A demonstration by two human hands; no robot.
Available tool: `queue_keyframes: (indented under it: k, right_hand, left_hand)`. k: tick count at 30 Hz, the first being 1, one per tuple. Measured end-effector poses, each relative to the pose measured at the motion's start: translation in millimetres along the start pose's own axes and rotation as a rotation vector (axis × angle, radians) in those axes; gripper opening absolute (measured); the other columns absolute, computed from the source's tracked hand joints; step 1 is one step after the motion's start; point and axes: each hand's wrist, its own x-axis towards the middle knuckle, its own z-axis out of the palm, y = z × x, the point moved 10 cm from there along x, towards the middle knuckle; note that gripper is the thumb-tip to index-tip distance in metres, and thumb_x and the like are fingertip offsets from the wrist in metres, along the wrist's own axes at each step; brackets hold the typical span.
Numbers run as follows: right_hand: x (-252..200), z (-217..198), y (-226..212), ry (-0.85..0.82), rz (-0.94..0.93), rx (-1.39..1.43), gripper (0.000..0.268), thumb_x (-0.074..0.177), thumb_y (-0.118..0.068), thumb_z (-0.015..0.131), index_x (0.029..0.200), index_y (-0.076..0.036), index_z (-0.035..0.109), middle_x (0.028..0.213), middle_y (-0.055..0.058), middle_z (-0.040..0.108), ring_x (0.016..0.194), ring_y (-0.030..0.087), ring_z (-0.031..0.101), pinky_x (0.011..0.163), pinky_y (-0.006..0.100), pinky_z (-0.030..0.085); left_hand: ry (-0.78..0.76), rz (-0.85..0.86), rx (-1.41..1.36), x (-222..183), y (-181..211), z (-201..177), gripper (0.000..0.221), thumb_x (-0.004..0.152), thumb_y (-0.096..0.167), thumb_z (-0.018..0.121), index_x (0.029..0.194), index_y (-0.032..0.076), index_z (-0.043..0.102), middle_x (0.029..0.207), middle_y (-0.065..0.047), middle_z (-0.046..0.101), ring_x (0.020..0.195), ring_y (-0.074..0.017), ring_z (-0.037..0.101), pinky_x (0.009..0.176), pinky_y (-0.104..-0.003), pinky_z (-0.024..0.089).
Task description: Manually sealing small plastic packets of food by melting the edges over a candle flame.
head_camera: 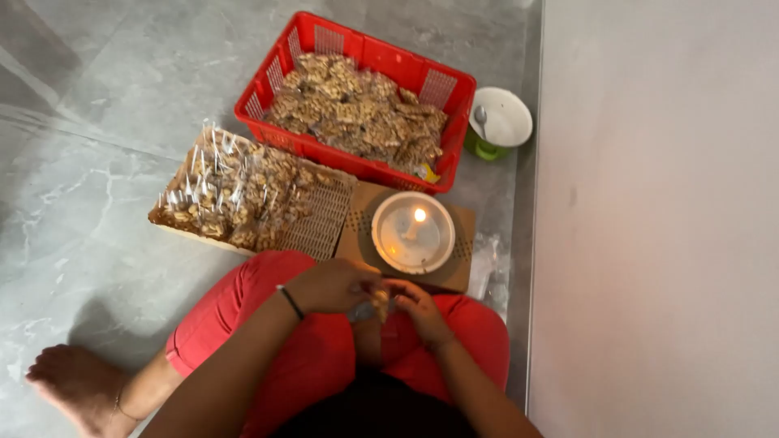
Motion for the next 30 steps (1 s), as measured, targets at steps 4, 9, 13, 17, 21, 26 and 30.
queue_keyframes:
  k: [4, 9, 13, 17, 21, 26, 30]
  right_hand:
    - [-7.8, -14.2, 31.2, 0.008, 0.027, 0.292, 0.047, 0.092, -0.013, 0.062, 0.137, 0.001, 0.061, 0.122, 0.008, 0.069, 0.110, 0.017, 0.066, 0.095, 0.032, 0.054]
    - [-5.6, -41.0, 40.3, 0.119, -0.056, 0.265, 0.022, 0.092, -0.004, 0.072, 0.113, 0.000, 0.065, 0.094, 0.006, 0.063, 0.083, 0.014, 0.063, 0.074, 0.028, 0.056]
    - [-13.9, -29.4, -5.3, 0.207, -0.124, 0.272, 0.033, 0.092, -0.001, 0.071, 0.124, 0.004, 0.066, 0.096, 0.006, 0.065, 0.086, 0.011, 0.062, 0.076, 0.023, 0.052]
    - [-14.5, -38.3, -12.6, 0.328, -0.149, 0.242, 0.014, 0.094, -0.002, 0.071, 0.107, 0.000, 0.068, 0.089, 0.004, 0.063, 0.079, 0.011, 0.059, 0.068, 0.021, 0.049]
    - [-14.3, -39.2, -13.4, 0.339, -0.151, 0.217, 0.008, 0.094, -0.004, 0.073, 0.097, -0.003, 0.065, 0.088, 0.006, 0.063, 0.077, 0.013, 0.057, 0.065, 0.023, 0.047]
    - [-10.8, -42.4, -4.4, 0.316, -0.183, 0.241, 0.011, 0.094, -0.004, 0.072, 0.093, -0.004, 0.061, 0.093, 0.009, 0.065, 0.080, 0.013, 0.058, 0.066, 0.023, 0.049]
    - [-3.6, -48.9, 11.4, 0.294, -0.187, 0.224, 0.017, 0.094, -0.007, 0.074, 0.089, -0.005, 0.058, 0.093, 0.011, 0.066, 0.077, 0.014, 0.058, 0.063, 0.023, 0.048]
  left_hand:
    - [-0.061, 0.058, -0.039, 11.1, 6.2, 39.7, 0.015, 0.084, 0.015, 0.068, 0.099, 0.011, 0.067, 0.094, -0.015, 0.074, 0.095, -0.0423, 0.070, 0.079, -0.053, 0.056]
    - [0.040, -0.036, -0.187, 25.7, -23.5, 54.3, 0.037, 0.084, 0.019, 0.067, 0.121, 0.011, 0.070, 0.102, -0.016, 0.073, 0.100, -0.0404, 0.069, 0.083, -0.049, 0.056]
    - [0.150, -0.144, -0.624, 24.1, -47.1, 70.5, 0.081, 0.075, -0.001, 0.064, 0.152, 0.017, 0.046, 0.101, -0.013, 0.073, 0.091, -0.0237, 0.074, 0.080, -0.035, 0.062]
    - [0.225, -0.330, -0.830, 31.5, -91.2, 98.3, 0.074, 0.080, 0.015, 0.086, 0.146, 0.013, 0.053, 0.116, -0.020, 0.073, 0.102, -0.0253, 0.073, 0.080, -0.036, 0.063]
    - [0.332, -0.328, -0.659, 35.3, -90.3, 98.1, 0.039, 0.081, 0.023, 0.088, 0.117, 0.009, 0.078, 0.099, -0.012, 0.078, 0.096, -0.0201, 0.073, 0.076, -0.034, 0.061]
    - [0.387, -0.370, -0.688, 30.2, -76.8, 88.0, 0.037, 0.082, 0.017, 0.085, 0.117, 0.009, 0.079, 0.101, -0.014, 0.079, 0.094, -0.0217, 0.074, 0.074, -0.034, 0.061]
    - [0.435, -0.386, -0.686, 32.8, -84.6, 95.3, 0.025, 0.085, 0.019, 0.084, 0.108, 0.010, 0.082, 0.091, -0.012, 0.079, 0.085, -0.0192, 0.074, 0.068, -0.031, 0.061]
